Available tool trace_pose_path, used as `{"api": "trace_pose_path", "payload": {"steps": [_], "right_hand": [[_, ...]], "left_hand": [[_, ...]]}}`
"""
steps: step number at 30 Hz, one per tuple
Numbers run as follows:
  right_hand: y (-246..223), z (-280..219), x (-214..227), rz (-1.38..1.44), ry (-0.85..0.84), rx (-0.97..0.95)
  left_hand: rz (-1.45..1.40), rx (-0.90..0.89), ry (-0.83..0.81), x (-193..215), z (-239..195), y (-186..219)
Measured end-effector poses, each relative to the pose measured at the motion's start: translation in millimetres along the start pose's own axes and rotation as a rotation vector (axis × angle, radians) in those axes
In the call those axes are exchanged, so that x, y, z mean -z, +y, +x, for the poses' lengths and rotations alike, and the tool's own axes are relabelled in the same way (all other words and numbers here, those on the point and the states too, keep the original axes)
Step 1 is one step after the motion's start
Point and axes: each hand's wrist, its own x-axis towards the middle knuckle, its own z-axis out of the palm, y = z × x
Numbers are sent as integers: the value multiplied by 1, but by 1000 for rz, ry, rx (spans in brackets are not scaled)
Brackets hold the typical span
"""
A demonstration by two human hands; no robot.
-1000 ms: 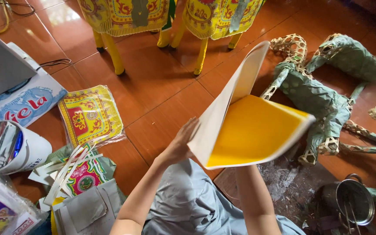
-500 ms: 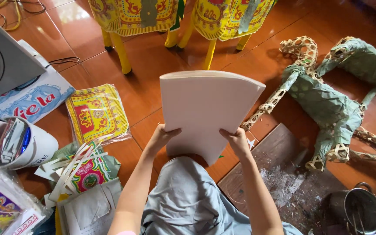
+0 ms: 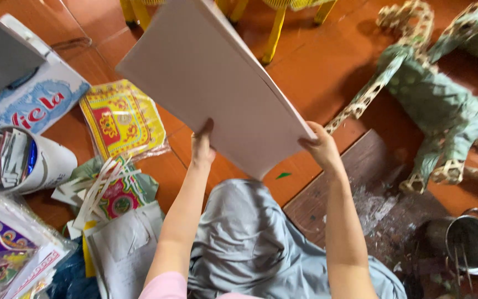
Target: Cutting paper and applying it to a bamboo-frame giraffe model.
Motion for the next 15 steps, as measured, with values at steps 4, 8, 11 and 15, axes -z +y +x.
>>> {"api": "trace_pose_path", "payload": {"steps": [4, 8, 11, 15], "right_hand": [[188, -18, -38, -6, 167, -253], [178, -63, -91, 681, 61, -790], [176, -68, -111, 791, 169, -726], [211, -61, -111, 504, 323, -445]], "left_hand": [[152, 270, 288, 105, 39, -100], [178, 602, 186, 129, 20, -141], [236, 794, 10, 120, -4, -131], [801, 864, -195, 78, -35, -61]]}}
